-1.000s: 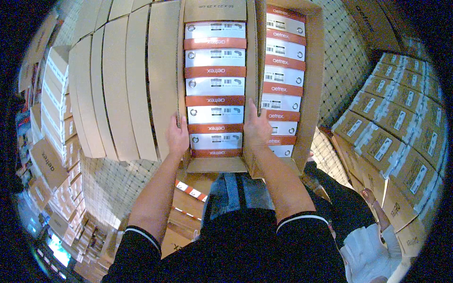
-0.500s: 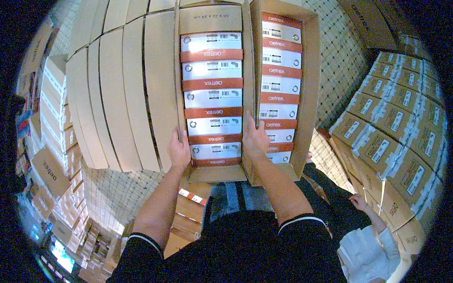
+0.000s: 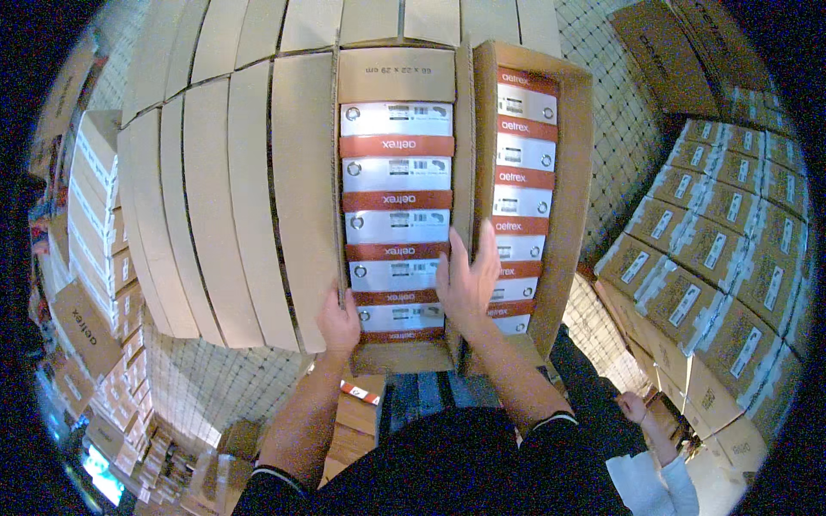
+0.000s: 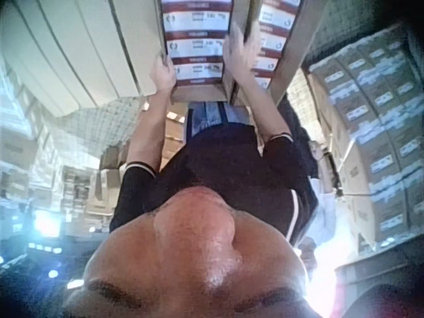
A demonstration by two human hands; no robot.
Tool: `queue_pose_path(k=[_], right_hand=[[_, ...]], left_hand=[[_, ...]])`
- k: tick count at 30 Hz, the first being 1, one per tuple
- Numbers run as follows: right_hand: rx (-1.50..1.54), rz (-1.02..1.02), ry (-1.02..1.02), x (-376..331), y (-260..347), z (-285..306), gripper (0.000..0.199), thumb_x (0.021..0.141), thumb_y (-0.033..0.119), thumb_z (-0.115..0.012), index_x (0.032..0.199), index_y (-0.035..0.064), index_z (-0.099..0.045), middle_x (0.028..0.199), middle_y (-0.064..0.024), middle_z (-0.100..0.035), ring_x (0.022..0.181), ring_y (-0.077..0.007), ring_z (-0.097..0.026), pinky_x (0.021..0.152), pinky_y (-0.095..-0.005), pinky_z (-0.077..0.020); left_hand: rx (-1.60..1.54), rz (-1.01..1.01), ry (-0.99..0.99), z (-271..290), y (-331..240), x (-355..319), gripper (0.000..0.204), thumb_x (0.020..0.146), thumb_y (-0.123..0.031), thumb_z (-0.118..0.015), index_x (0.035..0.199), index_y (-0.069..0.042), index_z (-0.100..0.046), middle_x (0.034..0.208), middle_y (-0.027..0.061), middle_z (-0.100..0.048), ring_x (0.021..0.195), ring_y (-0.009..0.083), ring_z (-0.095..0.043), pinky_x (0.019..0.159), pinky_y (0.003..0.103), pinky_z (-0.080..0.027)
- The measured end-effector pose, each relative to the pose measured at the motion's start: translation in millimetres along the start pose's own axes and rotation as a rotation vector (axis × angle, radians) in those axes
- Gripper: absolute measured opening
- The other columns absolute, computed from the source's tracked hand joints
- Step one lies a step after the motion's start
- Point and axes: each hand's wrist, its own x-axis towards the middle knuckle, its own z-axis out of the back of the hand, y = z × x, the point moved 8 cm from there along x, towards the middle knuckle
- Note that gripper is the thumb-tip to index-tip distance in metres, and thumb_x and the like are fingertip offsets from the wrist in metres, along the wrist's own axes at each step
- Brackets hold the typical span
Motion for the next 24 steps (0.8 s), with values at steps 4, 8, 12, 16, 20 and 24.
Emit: queue_pose_path(k=[4, 8, 12, 16, 20, 24], right_hand=[[0.128, -0.179, 0.447, 128, -5, -69, 0.031, 0.086, 0.021, -0.060, 0.115, 0.0118, -0.063, 0.120, -0.0148, -0.063, 0.113, -0.0299, -0.059, 0.106, -0.0551, -0.0316], [-0.474, 0.353, 0.099, 264, 26, -76, 0.027, 0.093, 0.027, -0.054, 0.111, 0.0095, -0.063, 0.104, -0.0175, -0.064, 0.098, -0.0332, -0.065, 0.098, -0.0547, -0.0434], [0.534, -0.510, 0.484, 292, -31, -158, 0.027, 0.093, 0.030, -0.050, 0.106, 0.0080, -0.059, 0.099, -0.0137, -0.059, 0.087, -0.0310, -0.063, 0.086, -0.0547, -0.0503], [1.286, -1.307, 0.494, 231, -54, -217, 0.030, 0.094, 0.034, -0.050, 0.107, 0.0083, -0.055, 0.103, -0.0081, -0.052, 0.088, -0.0278, -0.058, 0.081, -0.0482, -0.0520], [1.394, -1.370, 0.078, 270, -60, -164, 0.049, 0.095, 0.043, -0.046, 0.125, 0.0049, -0.049, 0.121, -0.0099, -0.052, 0.106, -0.0271, -0.052, 0.089, -0.0423, -0.0458], [1.530, -1.083, -0.032, 363, -1, -56, 0.048, 0.096, 0.042, -0.047, 0.125, 0.0036, -0.048, 0.119, -0.0134, -0.053, 0.116, -0.0258, -0.045, 0.088, -0.0457, -0.0484]], left_hand=[[-0.039, -0.054, -0.051, 3, -2, 0, 0.040, 0.095, -0.020, -0.053, 0.128, 0.003, -0.054, 0.116, 0.0245, -0.063, 0.104, 0.0390, -0.064, 0.090, 0.043, -0.050], [-0.012, -0.028, -0.056, -2, 4, -1, 0.039, 0.095, -0.019, -0.055, 0.127, 0.004, -0.055, 0.116, 0.0234, -0.064, 0.103, 0.0371, -0.065, 0.089, 0.042, -0.051], [-0.012, -0.001, -0.049, -3, 6, -2, 0.039, 0.093, -0.019, -0.056, 0.125, 0.004, -0.057, 0.115, 0.0229, -0.065, 0.102, 0.0363, -0.065, 0.088, 0.041, -0.052], [0.001, -0.064, -0.094, 4, -2, -1, 0.039, 0.092, -0.017, -0.057, 0.125, 0.004, -0.057, 0.113, 0.0228, -0.065, 0.101, 0.0363, -0.066, 0.087, 0.041, -0.052], [-0.021, -0.066, -0.093, 3, -1, -1, 0.038, 0.092, -0.016, -0.058, 0.124, 0.005, -0.056, 0.114, 0.0235, -0.065, 0.101, 0.0365, -0.066, 0.087, 0.041, -0.052], [-0.082, -0.082, -0.108, 3, 0, -1, 0.038, 0.093, -0.017, -0.057, 0.124, 0.005, -0.056, 0.113, 0.0237, -0.065, 0.100, 0.0370, -0.066, 0.086, 0.042, -0.053]])
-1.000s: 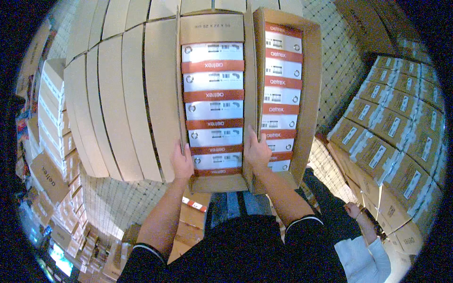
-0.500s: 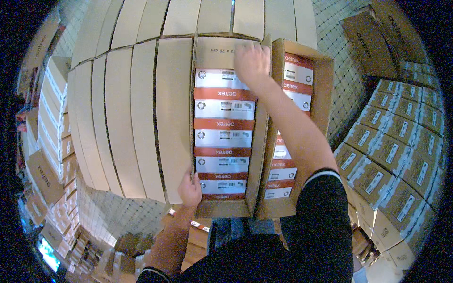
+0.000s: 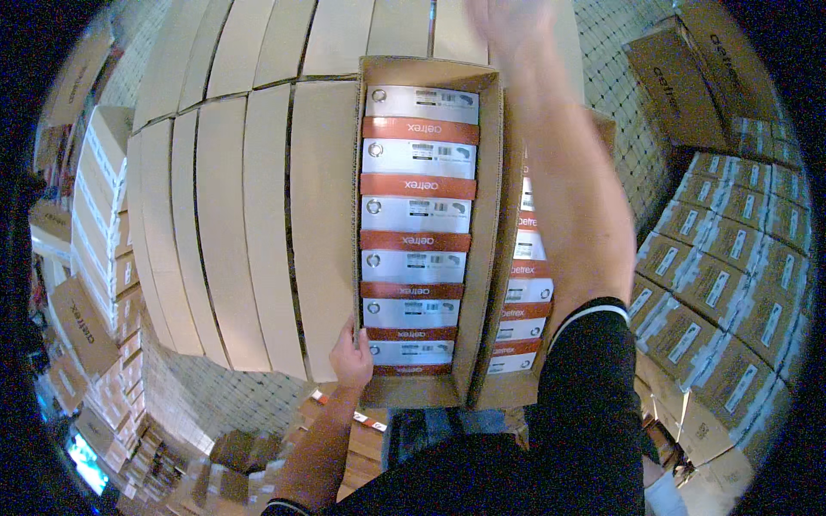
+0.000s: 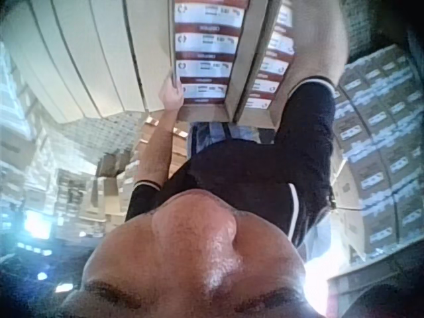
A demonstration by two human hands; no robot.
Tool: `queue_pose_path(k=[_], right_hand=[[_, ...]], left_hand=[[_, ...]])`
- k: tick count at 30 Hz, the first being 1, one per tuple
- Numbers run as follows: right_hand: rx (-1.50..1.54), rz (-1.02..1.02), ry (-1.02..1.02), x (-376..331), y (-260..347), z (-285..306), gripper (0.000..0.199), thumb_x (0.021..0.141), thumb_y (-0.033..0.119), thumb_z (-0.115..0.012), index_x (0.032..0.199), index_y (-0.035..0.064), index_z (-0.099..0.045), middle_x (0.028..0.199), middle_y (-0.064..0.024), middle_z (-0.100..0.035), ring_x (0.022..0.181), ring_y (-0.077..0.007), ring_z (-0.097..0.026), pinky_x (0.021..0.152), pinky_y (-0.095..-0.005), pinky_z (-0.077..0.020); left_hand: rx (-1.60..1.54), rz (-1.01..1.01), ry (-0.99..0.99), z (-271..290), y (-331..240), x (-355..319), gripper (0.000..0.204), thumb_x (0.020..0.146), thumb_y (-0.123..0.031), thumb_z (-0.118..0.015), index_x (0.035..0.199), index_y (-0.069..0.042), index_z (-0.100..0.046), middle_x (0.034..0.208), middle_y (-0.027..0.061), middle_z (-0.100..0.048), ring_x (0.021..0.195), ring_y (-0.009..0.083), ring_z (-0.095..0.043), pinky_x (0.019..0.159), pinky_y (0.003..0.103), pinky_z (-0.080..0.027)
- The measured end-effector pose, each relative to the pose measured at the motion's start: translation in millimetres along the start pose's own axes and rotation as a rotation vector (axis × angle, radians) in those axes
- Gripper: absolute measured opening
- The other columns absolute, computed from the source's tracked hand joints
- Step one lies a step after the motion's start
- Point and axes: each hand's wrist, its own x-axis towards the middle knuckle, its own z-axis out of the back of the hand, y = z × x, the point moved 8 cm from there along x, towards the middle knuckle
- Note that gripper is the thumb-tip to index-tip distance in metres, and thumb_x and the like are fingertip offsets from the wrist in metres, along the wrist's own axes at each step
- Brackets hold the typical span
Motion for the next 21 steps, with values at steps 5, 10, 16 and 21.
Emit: queue_pose_path(k=[5, 10, 16, 21], right_hand=[[-0.141, 0.423, 0.454, -121, 115, -86, 0.044, 0.098, 0.040, -0.043, 0.117, 0.0028, -0.054, 0.109, -0.0115, -0.057, 0.106, -0.0236, -0.051, 0.085, -0.0418, -0.0485], [-0.582, 0.878, 0.606, -187, 117, -73, 0.043, 0.099, 0.038, -0.039, 0.110, 0.0020, -0.060, 0.099, -0.0096, -0.061, 0.095, -0.0214, -0.056, 0.082, -0.0378, -0.0487], [-0.713, 0.104, 0.272, -136, -183, 126, 0.036, 0.101, 0.033, -0.047, 0.088, 0.0025, -0.060, 0.069, -0.0047, -0.056, 0.064, -0.0148, -0.052, 0.060, -0.0325, -0.0458], [-1.169, -0.036, 0.390, -313, -351, 300, 0.041, 0.102, 0.035, -0.043, 0.089, 0.0005, -0.061, 0.076, -0.0149, -0.063, 0.066, -0.0235, -0.061, 0.065, -0.0404, -0.0491]], left_hand=[[0.024, 0.027, 0.035, 0, -4, -1, 0.037, 0.094, -0.017, -0.055, 0.125, 0.004, -0.056, 0.113, 0.0225, -0.065, 0.099, 0.0368, -0.066, 0.085, 0.042, -0.053], [0.036, 0.061, 0.032, 1, -6, 1, 0.037, 0.094, -0.017, -0.055, 0.126, 0.002, -0.056, 0.113, 0.0221, -0.065, 0.099, 0.0359, -0.066, 0.085, 0.042, -0.053], [0.061, 0.099, 0.070, -5, 7, -2, 0.039, 0.095, -0.019, -0.056, 0.127, 0.003, -0.055, 0.115, 0.0222, -0.065, 0.100, 0.0367, -0.066, 0.086, 0.042, -0.052], [0.088, 0.077, 0.052, -3, 5, -4, 0.040, 0.096, -0.022, -0.054, 0.128, 0.001, -0.054, 0.116, 0.0220, -0.064, 0.103, 0.0367, -0.064, 0.088, 0.042, -0.051]])
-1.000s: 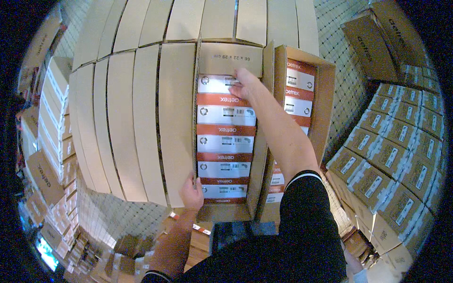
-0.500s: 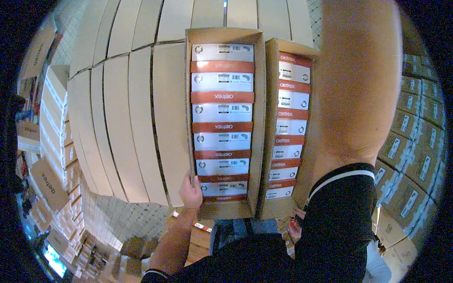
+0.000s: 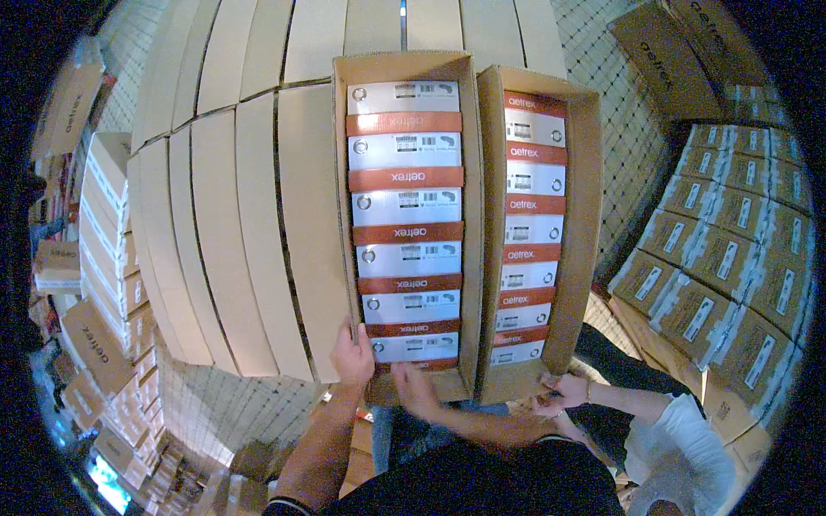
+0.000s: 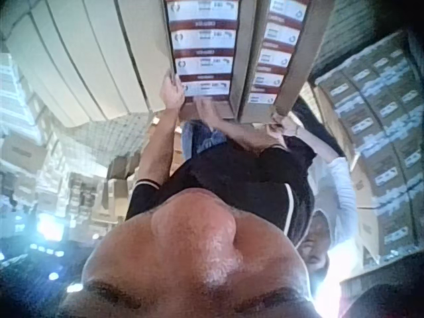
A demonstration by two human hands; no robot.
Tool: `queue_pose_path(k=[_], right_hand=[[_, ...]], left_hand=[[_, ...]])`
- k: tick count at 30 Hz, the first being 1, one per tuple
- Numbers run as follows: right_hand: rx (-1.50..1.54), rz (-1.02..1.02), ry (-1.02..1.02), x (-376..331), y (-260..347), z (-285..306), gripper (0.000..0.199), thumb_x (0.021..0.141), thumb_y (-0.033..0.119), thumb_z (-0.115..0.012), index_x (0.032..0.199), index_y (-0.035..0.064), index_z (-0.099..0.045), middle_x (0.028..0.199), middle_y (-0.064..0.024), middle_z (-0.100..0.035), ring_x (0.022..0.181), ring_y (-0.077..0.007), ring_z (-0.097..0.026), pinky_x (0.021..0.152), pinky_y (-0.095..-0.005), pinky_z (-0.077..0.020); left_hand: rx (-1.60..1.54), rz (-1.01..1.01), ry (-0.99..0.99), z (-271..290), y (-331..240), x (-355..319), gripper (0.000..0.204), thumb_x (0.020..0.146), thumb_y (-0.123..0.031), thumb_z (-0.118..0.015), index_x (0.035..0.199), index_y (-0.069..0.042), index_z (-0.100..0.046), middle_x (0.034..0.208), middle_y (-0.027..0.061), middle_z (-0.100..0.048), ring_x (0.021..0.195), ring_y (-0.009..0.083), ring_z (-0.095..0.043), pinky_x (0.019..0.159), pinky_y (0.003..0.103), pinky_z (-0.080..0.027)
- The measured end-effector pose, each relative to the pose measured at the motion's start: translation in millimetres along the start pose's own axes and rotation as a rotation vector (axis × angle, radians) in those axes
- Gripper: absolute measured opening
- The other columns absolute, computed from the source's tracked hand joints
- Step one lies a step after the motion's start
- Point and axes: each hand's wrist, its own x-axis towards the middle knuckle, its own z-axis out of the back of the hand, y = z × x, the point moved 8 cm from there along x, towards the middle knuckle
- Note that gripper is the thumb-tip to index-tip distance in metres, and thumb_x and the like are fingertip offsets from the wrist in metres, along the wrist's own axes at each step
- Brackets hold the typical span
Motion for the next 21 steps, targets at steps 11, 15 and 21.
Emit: queue_pose_path(k=[11, 15, 21], right_hand=[[-0.194, 0.272, 0.752, -105, -4, -98, 0.039, 0.100, 0.042, -0.044, 0.101, 0.0068, -0.060, 0.097, -0.0168, -0.063, 0.095, -0.0385, -0.061, 0.080, -0.0496, -0.0485], [-0.219, 0.316, 0.657, -113, -3, -109, 0.039, 0.100, 0.041, -0.043, 0.106, 0.0065, -0.060, 0.101, -0.0156, -0.063, 0.100, -0.0374, -0.060, 0.084, -0.0490, -0.0484], [-0.389, 0.493, 0.439, -120, 25, -105, 0.029, 0.096, 0.033, -0.052, 0.104, 0.0070, -0.063, 0.099, -0.0145, -0.063, 0.093, -0.0357, -0.062, 0.080, -0.0454, -0.0508]], left_hand=[[-0.017, 0.026, 0.083, 3, -7, 0, 0.041, 0.097, -0.026, -0.051, 0.131, -0.003, -0.052, 0.121, 0.0189, -0.062, 0.108, 0.0352, -0.062, 0.090, 0.041, -0.049], [-0.327, 0.046, 0.146, -5, 20, -6, 0.041, 0.098, -0.024, -0.052, 0.131, -0.001, -0.051, 0.126, 0.0188, -0.060, 0.115, 0.0300, -0.060, 0.093, 0.038, -0.048], [-0.647, 0.215, -0.074, 24, 144, -60, 0.030, 0.098, -0.021, -0.056, 0.117, 0.003, -0.058, 0.099, 0.0123, -0.065, 0.091, 0.0174, -0.062, 0.082, 0.031, -0.050]])
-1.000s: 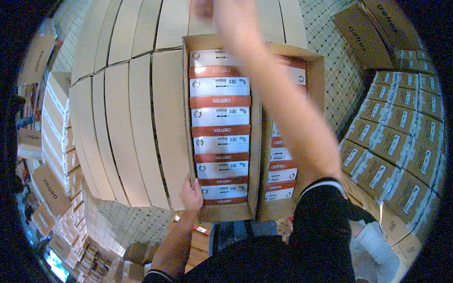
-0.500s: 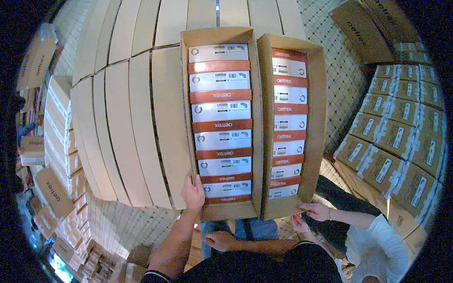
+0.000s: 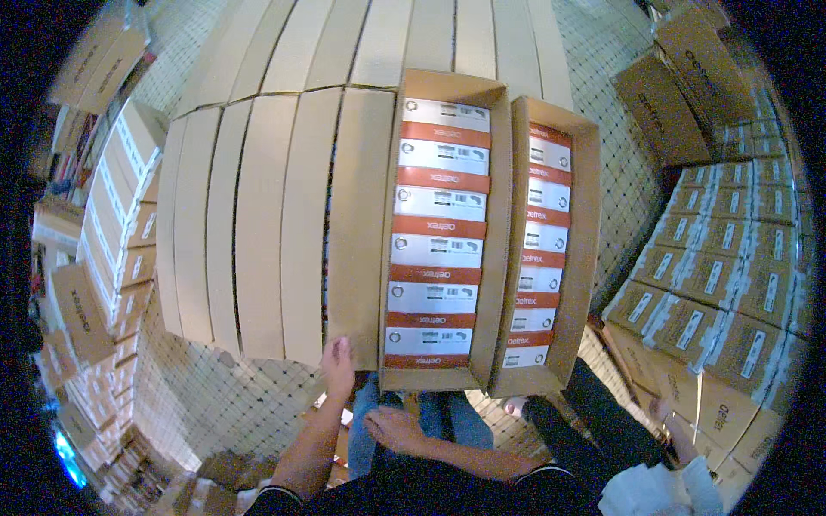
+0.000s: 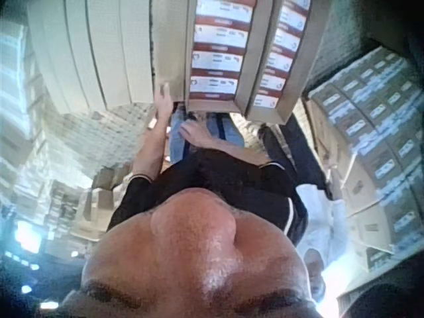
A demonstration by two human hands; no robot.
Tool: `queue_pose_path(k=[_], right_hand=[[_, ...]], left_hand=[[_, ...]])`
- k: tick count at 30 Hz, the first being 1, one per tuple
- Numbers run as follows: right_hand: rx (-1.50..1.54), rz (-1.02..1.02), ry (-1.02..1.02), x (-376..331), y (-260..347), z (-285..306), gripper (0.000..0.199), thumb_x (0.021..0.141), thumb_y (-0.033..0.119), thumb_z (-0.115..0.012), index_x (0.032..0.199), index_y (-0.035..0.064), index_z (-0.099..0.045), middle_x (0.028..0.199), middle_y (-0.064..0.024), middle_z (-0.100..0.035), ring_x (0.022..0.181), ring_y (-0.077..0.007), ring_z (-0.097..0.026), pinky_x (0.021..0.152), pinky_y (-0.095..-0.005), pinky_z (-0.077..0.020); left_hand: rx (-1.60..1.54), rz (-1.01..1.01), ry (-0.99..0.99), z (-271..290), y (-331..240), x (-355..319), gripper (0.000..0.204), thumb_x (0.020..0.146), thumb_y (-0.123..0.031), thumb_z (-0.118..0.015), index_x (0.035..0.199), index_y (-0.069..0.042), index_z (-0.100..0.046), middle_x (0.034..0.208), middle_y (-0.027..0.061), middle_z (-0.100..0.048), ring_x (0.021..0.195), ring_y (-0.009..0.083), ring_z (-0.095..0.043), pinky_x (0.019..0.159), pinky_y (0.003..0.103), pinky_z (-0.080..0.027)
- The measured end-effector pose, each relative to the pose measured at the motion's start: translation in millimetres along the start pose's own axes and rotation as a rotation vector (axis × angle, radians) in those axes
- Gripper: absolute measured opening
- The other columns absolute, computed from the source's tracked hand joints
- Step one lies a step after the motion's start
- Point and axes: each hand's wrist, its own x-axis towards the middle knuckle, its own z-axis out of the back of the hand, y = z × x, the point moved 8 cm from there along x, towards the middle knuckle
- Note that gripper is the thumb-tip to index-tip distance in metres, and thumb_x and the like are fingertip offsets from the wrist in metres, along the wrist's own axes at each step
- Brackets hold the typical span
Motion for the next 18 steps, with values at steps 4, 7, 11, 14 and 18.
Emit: queue_pose_path(k=[4, 7, 11, 14, 18], right_hand=[[-0.179, 0.102, -0.128, 24, 24, 19, 0.022, 0.093, 0.028, -0.057, 0.095, 0.0080, -0.063, 0.089, -0.0142, -0.061, 0.083, -0.0346, -0.062, 0.072, -0.0456, -0.0519], [-0.411, 0.257, -0.111, 70, 42, 22, 0.020, 0.090, 0.028, -0.059, 0.091, 0.0082, -0.063, 0.083, -0.0141, -0.058, 0.078, -0.0339, -0.062, 0.066, -0.0462, -0.0514], [-0.938, 0.440, 0.076, 151, 44, 10, 0.027, 0.088, 0.032, -0.058, 0.092, 0.0056, -0.064, 0.090, -0.0141, -0.059, 0.087, -0.0319, -0.060, 0.074, -0.0455, -0.0494], [-1.213, 0.632, -0.048, 183, 57, 15, 0.037, 0.090, 0.037, -0.055, 0.105, 0.0046, -0.064, 0.111, -0.0152, -0.057, 0.109, -0.0325, -0.054, 0.090, -0.0463, -0.0443], [-1.127, 0.604, -0.015, 198, 77, 13, 0.037, 0.087, 0.033, -0.060, 0.111, 0.0051, -0.062, 0.122, -0.0160, -0.053, 0.118, -0.0355, -0.050, 0.095, -0.0479, -0.0423]], left_hand=[[-0.022, 0.138, -0.230, 74, 45, -31, 0.023, 0.097, -0.021, -0.058, 0.102, 0.002, -0.060, 0.073, 0.0034, -0.061, 0.069, 0.0124, -0.058, 0.065, 0.026, -0.049], [0.469, -0.046, -0.309, 103, 35, -33, 0.038, 0.084, -0.025, -0.072, 0.111, -0.002, -0.056, 0.107, 0.0166, -0.058, 0.095, 0.0282, -0.057, 0.081, 0.040, -0.047], [0.736, -0.295, -0.244, 102, 30, -11, 0.066, 0.072, -0.027, -0.079, 0.128, -0.006, -0.050, 0.139, 0.0273, -0.041, 0.130, 0.0458, -0.037, 0.107, 0.053, -0.032], [0.833, -0.419, -0.179, 96, 37, -4, 0.070, 0.074, -0.028, -0.075, 0.135, -0.007, -0.047, 0.143, 0.0258, -0.039, 0.135, 0.0448, -0.033, 0.112, 0.052, -0.030], [0.798, -0.373, -0.027, 108, 43, -6, 0.065, 0.081, -0.030, -0.069, 0.138, -0.010, -0.046, 0.150, 0.0167, -0.036, 0.141, 0.0360, -0.030, 0.108, 0.047, -0.039]])
